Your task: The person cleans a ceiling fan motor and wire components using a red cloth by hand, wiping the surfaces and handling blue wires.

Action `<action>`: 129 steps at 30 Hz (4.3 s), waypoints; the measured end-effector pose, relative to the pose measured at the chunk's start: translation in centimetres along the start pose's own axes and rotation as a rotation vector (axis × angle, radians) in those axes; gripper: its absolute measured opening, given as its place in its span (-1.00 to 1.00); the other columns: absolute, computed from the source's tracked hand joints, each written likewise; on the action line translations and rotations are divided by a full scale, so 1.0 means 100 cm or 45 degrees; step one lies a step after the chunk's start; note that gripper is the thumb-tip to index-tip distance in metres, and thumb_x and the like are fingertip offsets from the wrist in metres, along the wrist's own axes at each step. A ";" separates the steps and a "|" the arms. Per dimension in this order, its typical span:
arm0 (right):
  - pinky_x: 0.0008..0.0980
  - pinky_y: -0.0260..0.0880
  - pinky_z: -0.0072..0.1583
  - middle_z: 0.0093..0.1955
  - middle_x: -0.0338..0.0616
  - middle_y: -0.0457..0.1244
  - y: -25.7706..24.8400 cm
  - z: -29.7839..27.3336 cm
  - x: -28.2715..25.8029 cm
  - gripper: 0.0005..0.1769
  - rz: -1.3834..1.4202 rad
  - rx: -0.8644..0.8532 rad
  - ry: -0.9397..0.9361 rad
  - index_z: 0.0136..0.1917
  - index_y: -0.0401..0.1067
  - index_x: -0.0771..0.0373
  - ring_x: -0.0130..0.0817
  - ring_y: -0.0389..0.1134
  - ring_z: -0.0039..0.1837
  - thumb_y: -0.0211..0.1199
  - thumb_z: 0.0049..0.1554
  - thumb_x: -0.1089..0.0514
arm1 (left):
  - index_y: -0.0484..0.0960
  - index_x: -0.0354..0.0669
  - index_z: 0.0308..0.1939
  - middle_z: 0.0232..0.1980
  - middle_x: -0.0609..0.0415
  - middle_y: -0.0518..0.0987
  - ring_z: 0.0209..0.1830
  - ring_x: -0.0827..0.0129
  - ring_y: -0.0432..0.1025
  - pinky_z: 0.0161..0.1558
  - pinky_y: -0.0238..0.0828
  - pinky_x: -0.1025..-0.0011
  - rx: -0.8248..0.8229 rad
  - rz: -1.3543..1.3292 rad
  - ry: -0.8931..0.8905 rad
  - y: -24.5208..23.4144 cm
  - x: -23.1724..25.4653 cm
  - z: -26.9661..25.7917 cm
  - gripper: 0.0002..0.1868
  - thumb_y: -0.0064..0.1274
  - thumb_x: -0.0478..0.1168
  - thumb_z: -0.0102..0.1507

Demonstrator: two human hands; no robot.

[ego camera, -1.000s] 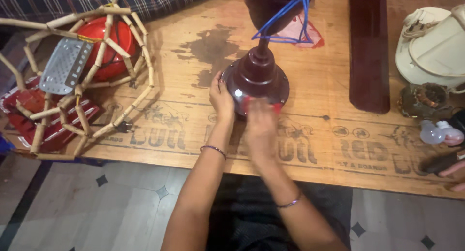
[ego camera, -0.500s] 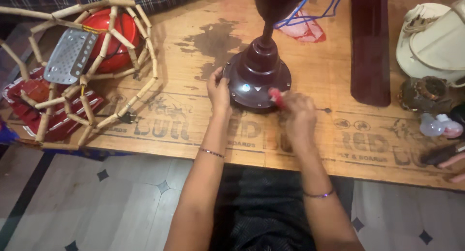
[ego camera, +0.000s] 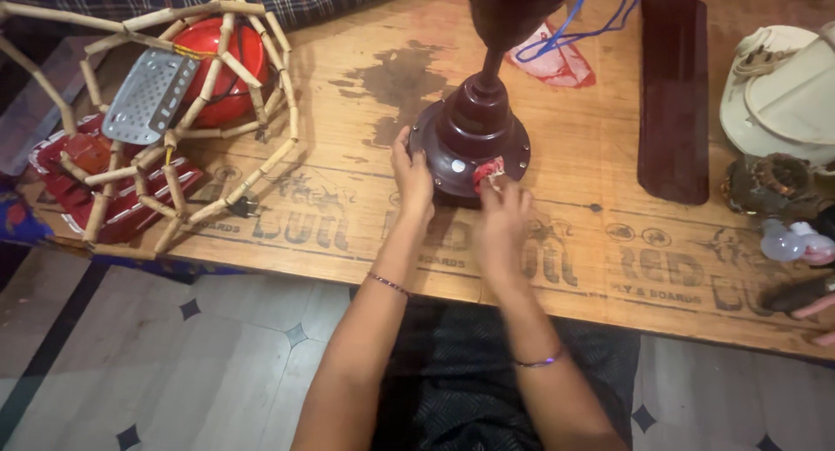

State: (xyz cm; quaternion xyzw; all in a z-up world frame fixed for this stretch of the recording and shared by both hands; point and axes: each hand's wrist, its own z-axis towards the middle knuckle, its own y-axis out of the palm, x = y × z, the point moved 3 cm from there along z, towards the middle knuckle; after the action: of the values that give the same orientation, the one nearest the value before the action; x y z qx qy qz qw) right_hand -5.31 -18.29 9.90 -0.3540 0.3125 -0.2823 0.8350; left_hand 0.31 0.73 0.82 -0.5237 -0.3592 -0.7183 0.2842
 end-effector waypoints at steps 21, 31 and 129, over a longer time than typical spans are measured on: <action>0.00 -0.02 0.60 0.58 0.27 0.09 0.026 0.003 -0.009 -0.31 0.122 0.035 -0.055 0.51 0.26 0.51 0.14 0.03 0.63 -0.06 0.10 0.52 | 0.39 -0.30 0.37 0.35 -0.09 0.45 0.30 0.28 0.36 0.29 0.26 0.38 0.022 -0.154 -0.194 -0.001 -0.011 0.013 -0.57 -0.30 -0.35 0.42; -0.02 0.13 0.48 0.37 -0.10 0.30 0.003 0.025 -0.020 -0.40 0.258 -0.092 -0.481 0.28 0.49 0.25 0.02 0.19 0.46 0.25 -0.08 0.34 | 0.42 -0.31 0.27 0.20 -0.13 0.52 0.06 0.27 0.44 0.05 0.38 0.30 -0.034 -0.456 -0.332 -0.013 -0.012 0.018 -0.59 -0.25 -0.43 0.33; -0.16 0.13 0.52 0.52 0.19 0.06 0.078 0.067 0.106 -0.55 0.817 0.042 0.079 0.46 0.28 0.46 0.07 0.12 0.54 0.00 0.37 0.20 | 0.27 -0.54 0.46 0.51 -0.37 0.23 0.49 -0.21 0.16 0.45 0.07 0.00 -0.220 1.253 0.645 0.006 0.101 -0.113 -0.34 -0.12 -0.47 0.23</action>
State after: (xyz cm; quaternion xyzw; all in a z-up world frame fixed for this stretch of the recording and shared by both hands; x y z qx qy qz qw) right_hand 8.31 -18.28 4.18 -0.2151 0.4290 -0.0201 0.8771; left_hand -8.34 -9.18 8.42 -0.4620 0.0673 -0.6311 0.6195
